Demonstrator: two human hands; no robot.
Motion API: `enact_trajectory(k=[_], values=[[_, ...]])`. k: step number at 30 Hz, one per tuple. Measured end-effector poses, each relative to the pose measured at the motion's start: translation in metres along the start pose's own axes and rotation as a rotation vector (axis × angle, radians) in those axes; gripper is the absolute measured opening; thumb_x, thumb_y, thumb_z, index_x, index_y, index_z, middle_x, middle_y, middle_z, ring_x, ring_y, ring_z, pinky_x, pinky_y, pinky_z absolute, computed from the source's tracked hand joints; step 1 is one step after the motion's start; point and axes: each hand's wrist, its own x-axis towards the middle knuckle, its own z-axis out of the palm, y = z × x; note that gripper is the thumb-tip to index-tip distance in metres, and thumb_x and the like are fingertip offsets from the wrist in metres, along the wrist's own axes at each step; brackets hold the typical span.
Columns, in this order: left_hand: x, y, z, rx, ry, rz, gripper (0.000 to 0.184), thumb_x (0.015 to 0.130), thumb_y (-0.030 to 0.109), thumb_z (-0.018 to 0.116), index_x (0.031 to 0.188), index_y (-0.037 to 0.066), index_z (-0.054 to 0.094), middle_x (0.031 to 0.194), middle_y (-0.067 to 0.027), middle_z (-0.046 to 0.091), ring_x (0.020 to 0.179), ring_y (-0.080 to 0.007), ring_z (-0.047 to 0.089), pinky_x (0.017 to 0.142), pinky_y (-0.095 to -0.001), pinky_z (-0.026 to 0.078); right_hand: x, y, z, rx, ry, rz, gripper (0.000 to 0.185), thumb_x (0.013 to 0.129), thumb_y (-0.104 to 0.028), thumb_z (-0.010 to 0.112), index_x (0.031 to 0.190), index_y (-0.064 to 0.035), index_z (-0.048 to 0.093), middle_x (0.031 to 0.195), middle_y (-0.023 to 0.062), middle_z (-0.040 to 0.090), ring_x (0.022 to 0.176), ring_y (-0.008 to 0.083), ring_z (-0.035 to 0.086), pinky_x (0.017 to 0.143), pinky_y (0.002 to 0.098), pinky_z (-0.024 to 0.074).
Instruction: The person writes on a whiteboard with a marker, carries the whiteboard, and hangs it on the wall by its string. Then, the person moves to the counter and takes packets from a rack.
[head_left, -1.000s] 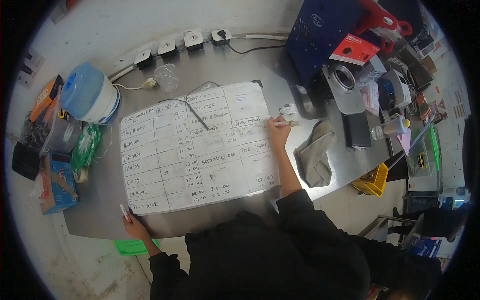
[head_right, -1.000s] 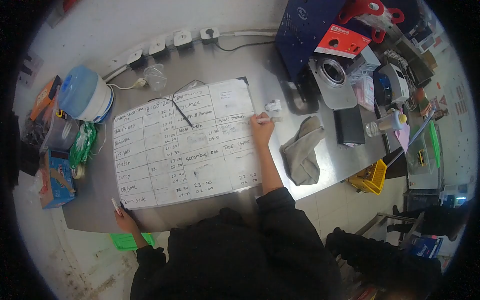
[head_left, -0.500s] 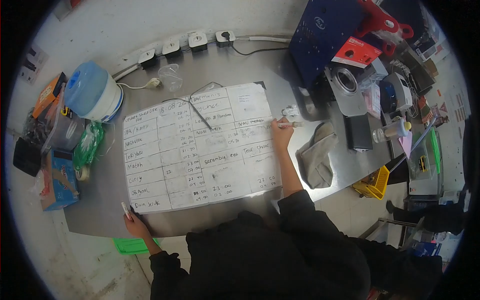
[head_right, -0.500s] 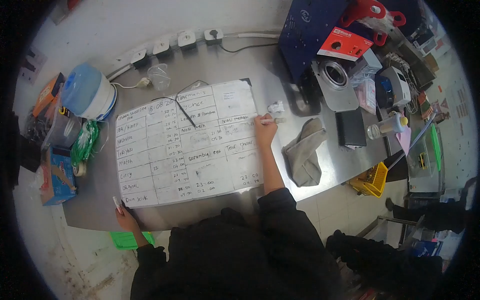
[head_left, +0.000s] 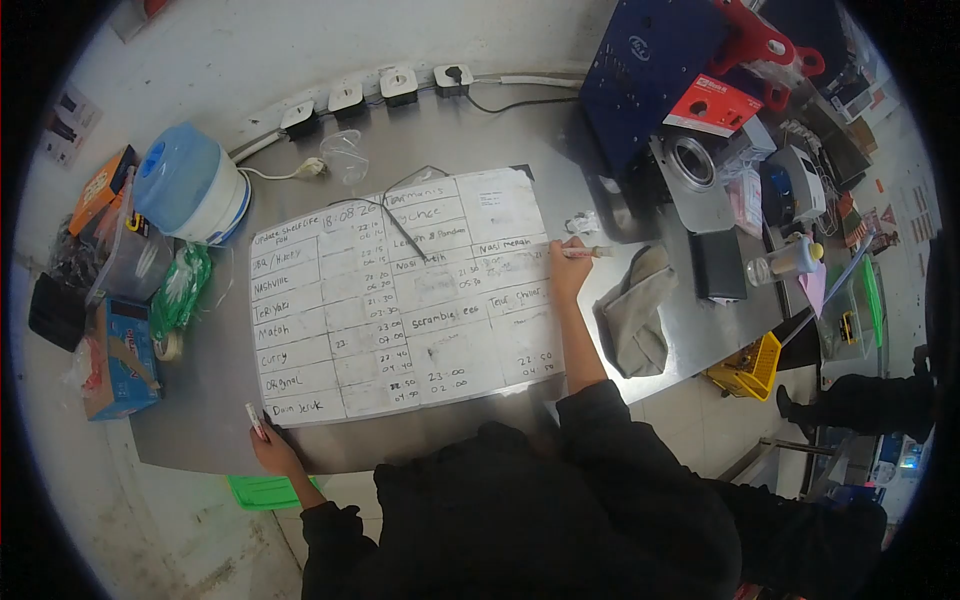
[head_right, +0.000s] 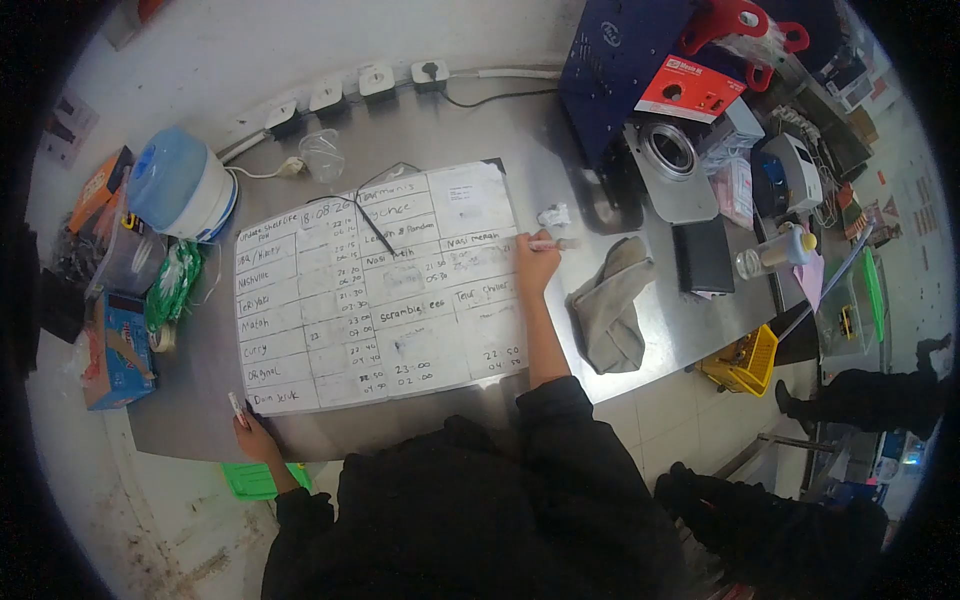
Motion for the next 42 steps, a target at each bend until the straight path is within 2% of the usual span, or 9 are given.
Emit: enact_trajectory(k=[11,17,19,22,29,32,34,37,42], values=[[0.000,-0.001,-0.002,0.004,-0.009,0.014,0.032,0.091,0.030,0.050,0.082,0.000,0.053,0.069,-0.0168,0.052,0.061,-0.0333,0.048,0.058,-0.0413,0.039,0.003,0.013,0.002,0.033,-0.020,0.008,0.026,0.075,-0.011,0.063,0.059,0.0009,0.046,0.049,0.0055,0.043,0.051,0.0089,0.038,0.048,0.0303,0.0336],[0.000,0.000,-0.001,-0.015,-0.023,-0.004,0.032,0.091,0.031,0.049,0.084,0.000,0.054,0.071,-0.0177,0.055,0.064,-0.0347,0.051,0.059,-0.0424,0.040,0.004,0.013,0.002,-0.001,-0.039,0.000,0.026,0.075,-0.013,0.063,0.061,0.0022,0.048,0.050,0.0088,0.047,0.051,0.0102,0.041,0.049,0.0306,0.0353],[0.000,0.000,-0.001,-0.023,-0.008,-0.008,0.032,0.091,0.031,0.049,0.084,0.000,0.055,0.071,-0.0176,0.055,0.064,-0.0345,0.051,0.059,-0.0423,0.040,0.006,0.016,0.001,-0.144,-0.043,-0.043,0.024,0.074,-0.013,0.063,0.062,0.0023,0.048,0.051,0.0104,0.049,0.051,0.0124,0.043,0.050,0.0317,0.0368],[0.000,0.002,-0.002,0.004,-0.003,0.004,0.032,0.091,0.030,0.049,0.084,0.000,0.055,0.070,-0.0177,0.054,0.062,-0.0343,0.050,0.058,-0.0420,0.040,0.005,0.007,-0.003,-0.036,-0.029,0.051,0.023,0.073,-0.012,0.063,0.062,0.0019,0.048,0.051,0.0110,0.048,0.051,0.0141,0.044,0.051,0.0327,0.0377],[0.000,0.000,-0.001,-0.025,0.023,0.040,0.031,0.090,0.030,0.051,0.081,0.000,0.055,0.067,-0.0168,0.052,0.059,-0.0325,0.048,0.056,-0.0408,0.038,0.005,0.005,0.000,-0.085,-0.003,0.015,0.024,0.073,-0.011,0.062,0.062,0.0022,0.046,0.051,0.0114,0.045,0.051,0.0125,0.042,0.051,0.0319,0.0370],[0.000,-0.001,0.000,-0.024,0.007,0.036,0.031,0.090,0.030,0.051,0.082,0.001,0.055,0.068,-0.0166,0.053,0.059,-0.0321,0.048,0.056,-0.0407,0.039,0.006,0.013,-0.002,-0.031,-0.006,-0.043,0.027,0.074,-0.012,0.062,0.059,0.0012,0.044,0.050,0.0087,0.046,0.051,0.0120,0.043,0.050,0.0319,0.0364],[0.000,-0.001,-0.001,-0.010,-0.006,0.014,0.031,0.090,0.030,0.051,0.083,0.001,0.055,0.068,-0.0165,0.053,0.060,-0.0319,0.049,0.056,-0.0408,0.039,0.008,0.017,-0.002,0.141,0.011,0.016,0.025,0.078,-0.010,0.064,0.061,-0.0025,0.047,0.054,-0.0008,0.045,0.053,0.0074,0.039,0.049,0.0257,0.0327],[0.000,0.003,-0.001,-0.011,0.022,-0.020,0.031,0.090,0.031,0.051,0.085,0.001,0.056,0.070,-0.0160,0.055,0.061,-0.0319,0.050,0.057,-0.0410,0.039,-0.003,-0.014,-0.014,0.340,0.014,0.147,0.024,0.082,-0.013,0.065,0.066,-0.0045,0.049,0.058,-0.0034,0.045,0.055,0.0053,0.039,0.050,0.0227,0.0321],[0.001,-0.003,-0.001,-0.029,-0.016,0.003,0.032,0.090,0.031,0.051,0.085,0.000,0.056,0.072,-0.0164,0.056,0.063,-0.0326,0.051,0.058,-0.0407,0.040,-0.011,-0.005,-0.023,0.260,-0.062,-0.014,0.020,0.080,-0.012,0.069,0.072,-0.0038,0.053,0.059,-0.0027,0.049,0.056,0.0050,0.041,0.053,0.0211,0.0346]])
